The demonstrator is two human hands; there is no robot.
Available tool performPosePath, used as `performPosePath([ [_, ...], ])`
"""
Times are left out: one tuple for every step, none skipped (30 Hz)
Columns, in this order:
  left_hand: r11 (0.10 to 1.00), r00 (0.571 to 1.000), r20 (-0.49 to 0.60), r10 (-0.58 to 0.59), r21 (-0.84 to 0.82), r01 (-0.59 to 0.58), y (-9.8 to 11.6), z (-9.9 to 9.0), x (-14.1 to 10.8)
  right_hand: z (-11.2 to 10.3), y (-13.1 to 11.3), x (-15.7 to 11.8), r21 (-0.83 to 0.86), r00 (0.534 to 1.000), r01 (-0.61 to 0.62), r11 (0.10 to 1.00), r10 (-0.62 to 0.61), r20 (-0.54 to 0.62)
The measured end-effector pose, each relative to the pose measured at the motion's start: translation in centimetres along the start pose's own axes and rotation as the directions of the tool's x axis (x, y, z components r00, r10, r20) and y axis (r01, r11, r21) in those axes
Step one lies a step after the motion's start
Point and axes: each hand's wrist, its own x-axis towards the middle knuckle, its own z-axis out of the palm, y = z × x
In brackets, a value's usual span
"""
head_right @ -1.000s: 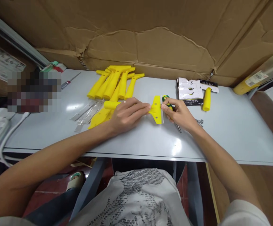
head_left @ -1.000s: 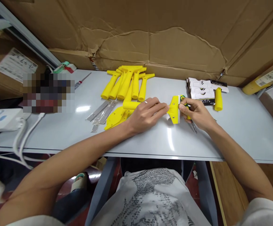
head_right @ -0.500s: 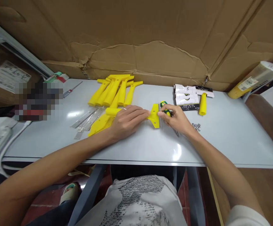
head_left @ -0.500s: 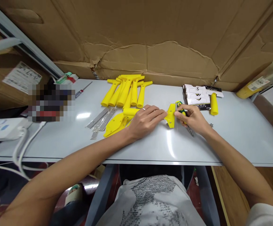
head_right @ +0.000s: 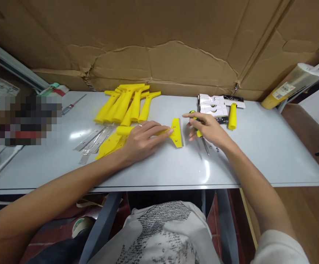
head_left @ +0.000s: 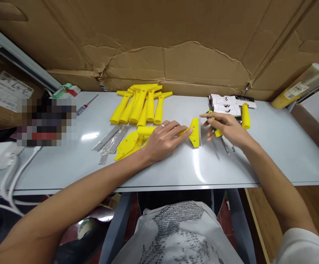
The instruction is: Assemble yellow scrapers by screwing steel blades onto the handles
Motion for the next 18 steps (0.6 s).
performPosePath([
  [1.000,1.000,0.009,-0.012,0.000,0.012,-0.1,0.0,-0.1,-0.7,0.0,0.1,-0.071,0.998,0.004,0.997,-0.008,-0.057],
  [1.000,1.000,0.016,-0.026,0.001,0.026,-0.1,0.1,-0.2,-1.2,0.1,0.1,-0.171,0.994,0.010,0.985,-0.028,-0.108],
  [0.999,0.999,0.025,-0.037,0.000,0.037,-0.2,0.1,-0.2,-1.6,0.2,0.2,-0.274,0.988,0.008,0.962,-0.050,-0.147],
  [0.999,0.998,0.035,-0.043,-0.001,0.043,-0.2,0.2,-0.3,-1.8,0.3,0.3,-0.359,0.984,0.000,0.933,-0.063,-0.164],
  [0.999,0.998,0.045,-0.048,-0.002,0.048,-0.2,0.2,-0.3,-1.8,0.5,0.4,-0.420,0.983,-0.011,0.908,-0.066,-0.169],
  [0.999,0.997,0.056,-0.052,-0.001,0.052,-0.2,0.2,-0.3,-1.7,0.7,0.5,-0.463,0.984,-0.021,0.886,-0.064,-0.166],
  [0.999,0.996,0.067,-0.053,0.000,0.053,-0.1,0.2,-0.3,-1.5,0.9,0.6,-0.503,0.985,-0.027,0.864,-0.063,-0.162],
  [0.999,0.995,0.078,-0.054,0.003,0.054,-0.1,0.2,-0.3,-1.2,1.1,0.7,-0.547,0.985,-0.028,0.837,-0.069,-0.156],
  [0.999,0.995,0.088,-0.054,0.007,0.053,0.0,0.2,-0.3,-0.9,1.2,0.8,-0.597,0.986,-0.022,0.802,-0.081,-0.146],
  [0.999,0.994,0.096,-0.054,0.012,0.053,0.0,0.2,-0.3,-0.8,1.3,0.8,-0.648,0.987,-0.008,0.762,-0.099,-0.129],
  [0.999,0.993,0.102,-0.052,0.016,0.050,0.1,0.1,-0.2,-0.8,1.4,0.8,-0.694,0.987,0.010,0.720,-0.119,-0.110],
  [0.999,0.993,0.107,-0.050,0.020,0.048,0.1,0.1,-0.2,-0.9,1.4,0.7,-0.730,0.986,0.028,0.682,-0.137,-0.091],
  [0.999,0.993,0.108,-0.049,0.024,0.046,0.1,0.1,-0.2,-1.3,1.3,0.6,-0.756,0.985,0.041,0.653,-0.155,-0.081],
  [0.999,0.993,0.107,-0.048,0.026,0.045,0.2,0.1,-0.1,-2.0,1.2,0.4,-0.770,0.983,0.046,0.637,-0.166,-0.078],
  [0.999,0.994,0.102,-0.047,0.026,0.044,0.2,0.1,-0.1,-2.8,1.1,0.1,-0.775,0.983,0.044,0.631,-0.167,-0.080],
  [0.999,0.994,0.095,-0.046,0.025,0.044,0.2,0.1,-0.1,-3.8,0.9,-0.2,-0.775,0.984,0.036,0.631,-0.156,-0.081],
  [0.999,0.995,0.087,-0.045,0.025,0.043,0.2,0.1,-0.1,-4.8,0.8,-0.6,-0.769,0.990,0.029,0.639,-0.123,-0.064],
  [0.999,0.996,0.080,-0.045,0.024,0.043,0.2,0.1,0.0,-5.8,0.8,-1.0,-0.766,0.997,0.024,0.643,-0.074,-0.031],
])
